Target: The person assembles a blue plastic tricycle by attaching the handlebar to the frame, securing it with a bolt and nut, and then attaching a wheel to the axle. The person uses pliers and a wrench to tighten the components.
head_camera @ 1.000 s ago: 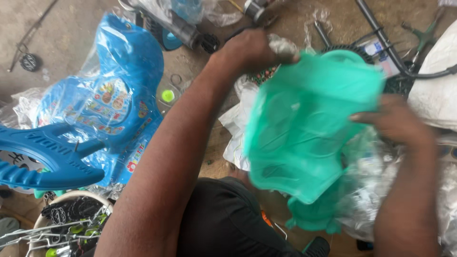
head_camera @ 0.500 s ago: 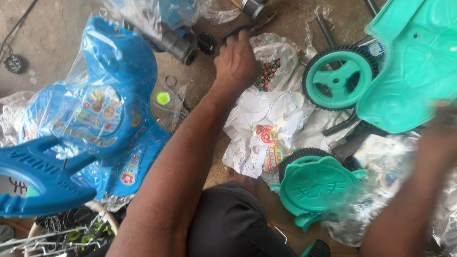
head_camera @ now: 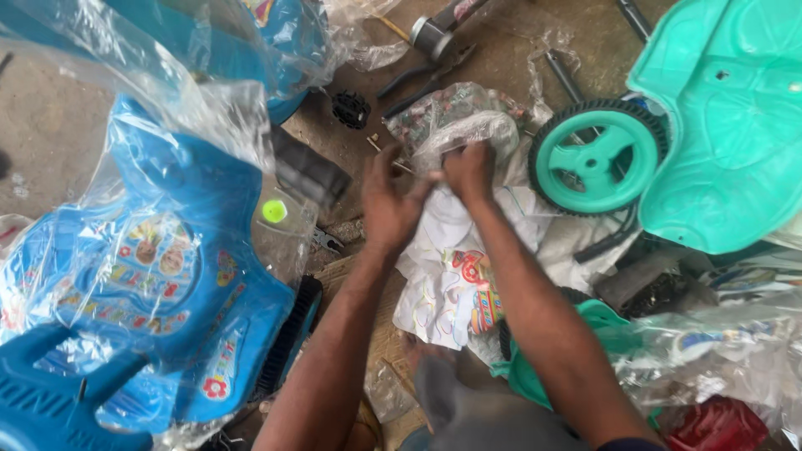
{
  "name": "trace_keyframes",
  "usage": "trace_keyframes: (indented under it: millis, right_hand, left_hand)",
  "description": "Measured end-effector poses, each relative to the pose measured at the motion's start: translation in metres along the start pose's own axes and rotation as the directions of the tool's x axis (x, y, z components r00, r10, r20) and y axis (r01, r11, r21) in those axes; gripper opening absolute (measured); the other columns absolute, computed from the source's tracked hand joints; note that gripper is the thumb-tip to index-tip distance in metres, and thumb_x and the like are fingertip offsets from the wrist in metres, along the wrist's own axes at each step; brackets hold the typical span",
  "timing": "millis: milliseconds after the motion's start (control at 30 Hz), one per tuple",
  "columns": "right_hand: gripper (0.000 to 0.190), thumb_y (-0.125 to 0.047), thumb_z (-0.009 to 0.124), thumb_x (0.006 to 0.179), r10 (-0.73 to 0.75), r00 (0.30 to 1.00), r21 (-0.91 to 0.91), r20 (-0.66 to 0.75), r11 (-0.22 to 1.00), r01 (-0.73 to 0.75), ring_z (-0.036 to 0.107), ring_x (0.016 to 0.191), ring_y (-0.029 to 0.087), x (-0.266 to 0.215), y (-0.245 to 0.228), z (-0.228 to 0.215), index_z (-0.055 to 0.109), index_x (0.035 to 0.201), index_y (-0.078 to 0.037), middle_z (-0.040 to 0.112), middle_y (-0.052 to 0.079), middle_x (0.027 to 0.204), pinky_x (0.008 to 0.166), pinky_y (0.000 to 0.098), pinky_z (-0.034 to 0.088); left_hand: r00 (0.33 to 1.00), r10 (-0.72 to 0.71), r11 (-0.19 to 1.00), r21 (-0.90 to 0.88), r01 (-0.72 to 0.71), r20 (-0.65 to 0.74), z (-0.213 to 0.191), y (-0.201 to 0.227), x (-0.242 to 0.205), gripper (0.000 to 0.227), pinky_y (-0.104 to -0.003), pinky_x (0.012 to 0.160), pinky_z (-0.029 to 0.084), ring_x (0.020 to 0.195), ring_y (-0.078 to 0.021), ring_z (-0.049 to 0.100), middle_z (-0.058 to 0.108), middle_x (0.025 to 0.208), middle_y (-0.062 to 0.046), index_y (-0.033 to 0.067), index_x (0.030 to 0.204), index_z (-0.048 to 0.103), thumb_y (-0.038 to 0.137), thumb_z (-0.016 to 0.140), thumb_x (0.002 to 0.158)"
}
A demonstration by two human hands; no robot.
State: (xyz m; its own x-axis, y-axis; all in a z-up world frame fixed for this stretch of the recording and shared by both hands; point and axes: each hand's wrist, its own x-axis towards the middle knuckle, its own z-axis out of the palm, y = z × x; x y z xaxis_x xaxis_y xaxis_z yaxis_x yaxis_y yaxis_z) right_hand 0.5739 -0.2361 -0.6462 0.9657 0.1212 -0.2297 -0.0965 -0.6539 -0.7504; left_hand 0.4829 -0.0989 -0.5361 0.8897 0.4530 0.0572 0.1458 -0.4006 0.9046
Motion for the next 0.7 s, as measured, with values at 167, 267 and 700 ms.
trace_keyframes:
  millis: [167, 267, 700]
  right_hand:
    - [0.022, -0.019, 0.058, 0.091, -0.242, 0.970, -0.031, -0.009, 0.970, 0.242, 0.069, 0.098, 0.039, 0.016, 0.040, 0.065, 0.068, 0.096, 0.000, 0.070, 0.026, 0.099, 0.085, 0.0481, 0.052]
    - [0.026, -0.020, 0.053, 0.097, -0.233, 0.899, -0.421, 0.372, 0.820, 0.387, 0.070, 0.109, 0.037, 0.021, 0.052, 0.072, 0.075, 0.107, -0.008, 0.073, 0.021, 0.113, 0.101, 0.0508, 0.049]
    - [0.035, -0.021, 0.058, 0.094, -0.061, 0.808, -0.423, 0.586, 0.827, 0.370, 0.068, 0.105, 0.041, -0.035, -0.032, 0.032, 0.068, 0.125, -0.007, 0.071, 0.021, 0.114, 0.093, 0.0550, 0.050]
  left_hand:
    - [0.956, -0.293, 0.945, -0.141, 0.294, 0.026, 0.020, -0.038, 0.056, 0.035, -0.049, 0.073, 0.049, 0.079, -0.0292, 0.058, 0.062, 0.095, -0.022, -0.0070, 0.115, 0.068, 0.023, 0.074, 0.099]
    - [0.796, -0.584, 0.724, -0.341, 0.599, 0.158, 0.008, -0.066, 0.076, 0.042, -0.055, 0.076, 0.047, 0.079, -0.0394, 0.056, 0.058, 0.099, -0.032, -0.0107, 0.124, 0.064, 0.026, 0.067, 0.104]
    - [0.929, -0.296, 0.882, -0.310, 0.356, 0.223, 0.006, -0.127, 0.065, 0.034, -0.045, 0.090, 0.057, 0.097, -0.0308, 0.068, 0.069, 0.108, -0.018, -0.0040, 0.120, 0.063, 0.011, 0.067, 0.090]
